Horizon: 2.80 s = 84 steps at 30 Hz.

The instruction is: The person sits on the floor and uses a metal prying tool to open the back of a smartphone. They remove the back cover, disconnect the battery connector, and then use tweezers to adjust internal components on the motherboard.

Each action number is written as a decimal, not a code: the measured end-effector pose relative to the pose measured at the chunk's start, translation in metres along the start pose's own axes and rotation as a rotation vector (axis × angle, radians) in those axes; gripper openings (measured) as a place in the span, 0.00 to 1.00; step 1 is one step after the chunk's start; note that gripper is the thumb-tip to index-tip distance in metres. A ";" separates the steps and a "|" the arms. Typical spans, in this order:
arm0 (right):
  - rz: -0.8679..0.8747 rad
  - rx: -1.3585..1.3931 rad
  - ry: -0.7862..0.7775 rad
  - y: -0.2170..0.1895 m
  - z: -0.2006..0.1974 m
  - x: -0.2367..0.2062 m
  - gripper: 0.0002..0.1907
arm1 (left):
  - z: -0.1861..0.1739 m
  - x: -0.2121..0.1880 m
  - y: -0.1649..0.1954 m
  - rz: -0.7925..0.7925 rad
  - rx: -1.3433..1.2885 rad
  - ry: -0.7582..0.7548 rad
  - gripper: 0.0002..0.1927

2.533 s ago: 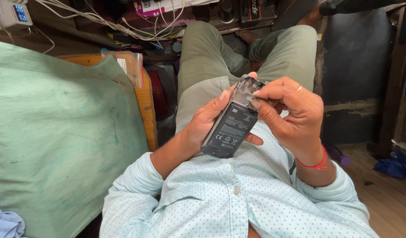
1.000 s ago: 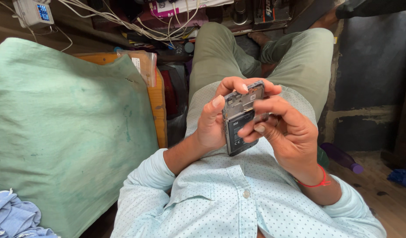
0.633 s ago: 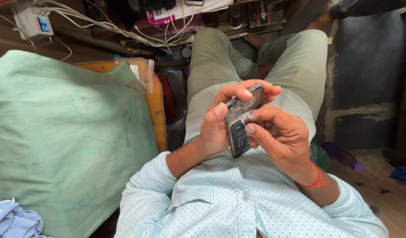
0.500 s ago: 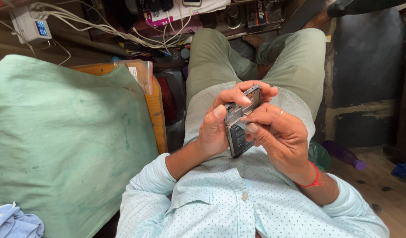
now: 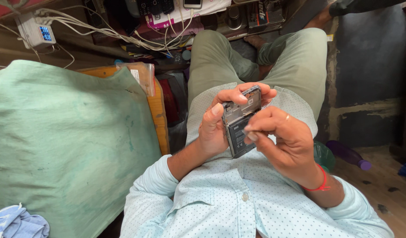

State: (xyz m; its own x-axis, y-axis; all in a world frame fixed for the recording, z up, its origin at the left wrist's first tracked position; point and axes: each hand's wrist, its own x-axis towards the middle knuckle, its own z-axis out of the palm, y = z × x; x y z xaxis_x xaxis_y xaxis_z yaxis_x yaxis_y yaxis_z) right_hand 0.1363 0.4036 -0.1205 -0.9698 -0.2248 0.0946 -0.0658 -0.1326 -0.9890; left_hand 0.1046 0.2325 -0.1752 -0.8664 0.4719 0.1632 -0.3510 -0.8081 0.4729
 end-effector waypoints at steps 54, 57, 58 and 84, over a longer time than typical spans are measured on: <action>0.010 -0.210 0.123 0.012 0.015 0.012 0.03 | 0.006 0.002 -0.010 0.078 0.163 0.089 0.16; -0.034 -0.254 0.126 0.010 0.015 0.012 0.03 | 0.007 0.001 -0.010 0.094 0.197 0.065 0.16; -0.040 -0.260 0.128 0.009 0.015 0.012 0.03 | 0.008 0.001 -0.010 0.093 0.206 0.071 0.16; 0.133 -0.175 0.084 0.005 0.012 0.020 0.05 | 0.007 -0.001 -0.015 0.132 0.336 0.162 0.15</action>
State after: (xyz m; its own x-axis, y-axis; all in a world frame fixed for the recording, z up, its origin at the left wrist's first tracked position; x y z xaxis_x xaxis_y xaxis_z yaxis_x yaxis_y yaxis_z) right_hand 0.1195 0.3868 -0.1225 -0.9884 -0.1466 -0.0404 0.0313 0.0639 -0.9975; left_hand 0.1130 0.2466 -0.1768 -0.9505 0.2882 0.1159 -0.1201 -0.6852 0.7184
